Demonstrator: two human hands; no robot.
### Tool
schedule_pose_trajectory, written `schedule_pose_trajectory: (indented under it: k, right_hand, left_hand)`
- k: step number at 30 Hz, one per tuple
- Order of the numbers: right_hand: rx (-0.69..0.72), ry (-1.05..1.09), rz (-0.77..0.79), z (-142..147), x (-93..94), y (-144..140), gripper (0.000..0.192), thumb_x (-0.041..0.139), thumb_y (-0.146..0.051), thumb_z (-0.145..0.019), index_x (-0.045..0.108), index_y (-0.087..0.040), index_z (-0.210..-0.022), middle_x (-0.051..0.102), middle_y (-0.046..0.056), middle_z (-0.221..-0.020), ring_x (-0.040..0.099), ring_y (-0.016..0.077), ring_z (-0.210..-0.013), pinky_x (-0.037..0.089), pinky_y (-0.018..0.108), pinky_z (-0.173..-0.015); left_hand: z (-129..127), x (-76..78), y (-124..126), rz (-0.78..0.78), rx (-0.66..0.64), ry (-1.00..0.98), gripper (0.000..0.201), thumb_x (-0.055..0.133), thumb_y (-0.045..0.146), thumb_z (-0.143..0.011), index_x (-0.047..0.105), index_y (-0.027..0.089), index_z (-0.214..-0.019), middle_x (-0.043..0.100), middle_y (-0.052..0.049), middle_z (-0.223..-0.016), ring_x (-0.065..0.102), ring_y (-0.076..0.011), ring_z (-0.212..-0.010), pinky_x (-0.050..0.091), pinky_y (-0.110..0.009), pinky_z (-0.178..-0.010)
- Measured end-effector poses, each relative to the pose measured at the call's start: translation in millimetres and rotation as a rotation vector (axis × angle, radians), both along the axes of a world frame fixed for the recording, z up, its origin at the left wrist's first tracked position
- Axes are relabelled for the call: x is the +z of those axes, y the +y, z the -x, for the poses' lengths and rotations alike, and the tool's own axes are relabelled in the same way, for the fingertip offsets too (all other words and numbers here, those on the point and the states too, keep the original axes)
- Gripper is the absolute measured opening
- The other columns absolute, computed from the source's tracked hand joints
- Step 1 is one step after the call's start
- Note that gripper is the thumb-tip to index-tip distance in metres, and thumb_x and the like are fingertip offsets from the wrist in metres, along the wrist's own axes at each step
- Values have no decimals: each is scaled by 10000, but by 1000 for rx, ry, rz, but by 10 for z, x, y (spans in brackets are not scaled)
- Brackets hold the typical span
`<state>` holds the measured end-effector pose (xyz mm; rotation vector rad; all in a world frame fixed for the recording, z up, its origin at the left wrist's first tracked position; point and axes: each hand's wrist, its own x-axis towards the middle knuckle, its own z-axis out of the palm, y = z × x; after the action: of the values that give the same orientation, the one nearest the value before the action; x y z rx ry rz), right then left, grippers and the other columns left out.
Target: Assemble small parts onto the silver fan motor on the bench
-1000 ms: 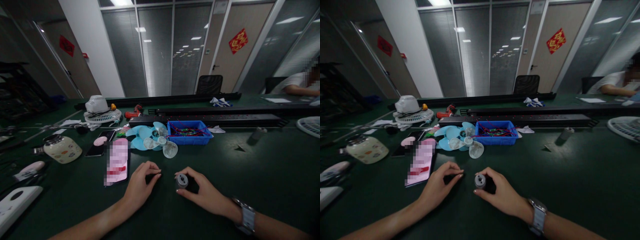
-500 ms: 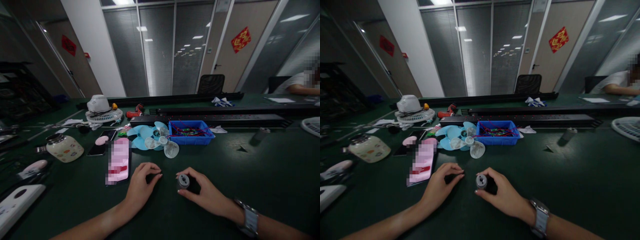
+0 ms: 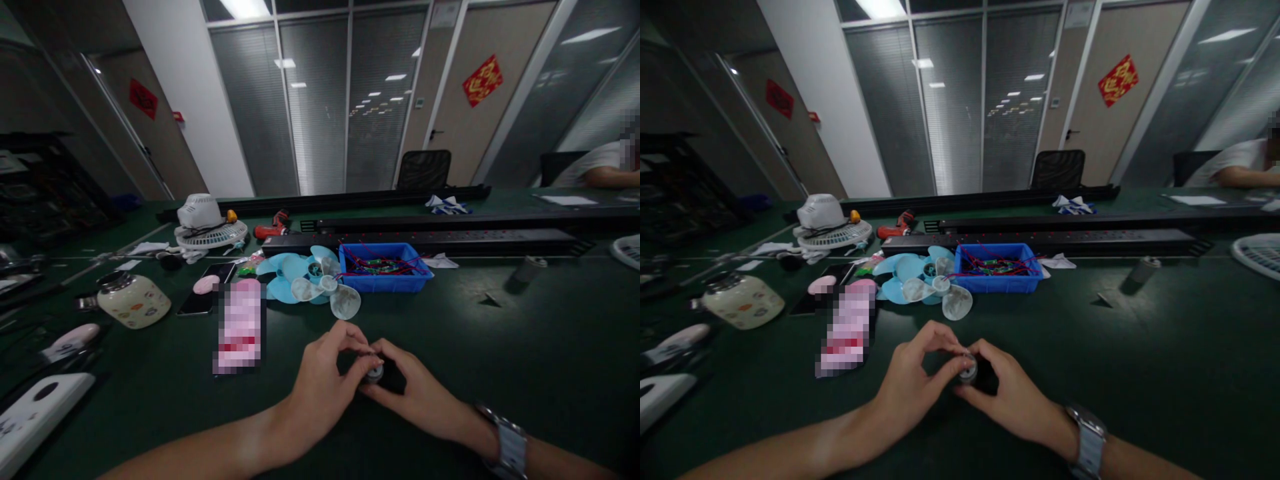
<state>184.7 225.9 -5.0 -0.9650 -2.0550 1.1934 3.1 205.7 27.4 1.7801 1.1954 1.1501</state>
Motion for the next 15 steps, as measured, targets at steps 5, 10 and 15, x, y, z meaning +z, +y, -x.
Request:
schedule_pose_trajectory:
  k: [5, 10, 15]
  right_hand:
    - [-7, 8, 12, 2, -11, -1, 235, 711, -259, -864, 588, -208, -1058, 649, 18, -1038, 626, 194, -953, 499, 329, -849]
    - [0, 24, 7, 1, -13, -13, 218, 702, -269, -872, 587, -201, -1045, 646, 14, -1012, 628, 186, -926, 502, 322, -833]
    - [8, 29, 2, -2, -4, -20, 184, 695, -251, -875, 590, -208, -1019, 642, 4, -992, 626, 179, -910, 502, 310, -817]
  left_hand:
    - [-1, 3, -3, -8, 0, 28, 208, 716, 114, -817, 576, 226, -922, 725, 24, -873, 722, -168, -839, 546, -262, -744]
    - [6, 54, -10, -2, -6, 109, 216, 712, 126, -825, 579, 227, -961, 747, 8, -915, 728, -191, -881, 543, -296, -773]
    - [35, 75, -16, -6, -57, 147, 218, 721, 127, -822, 594, 229, -967, 752, 20, -916, 730, -183, -871, 539, -296, -776]
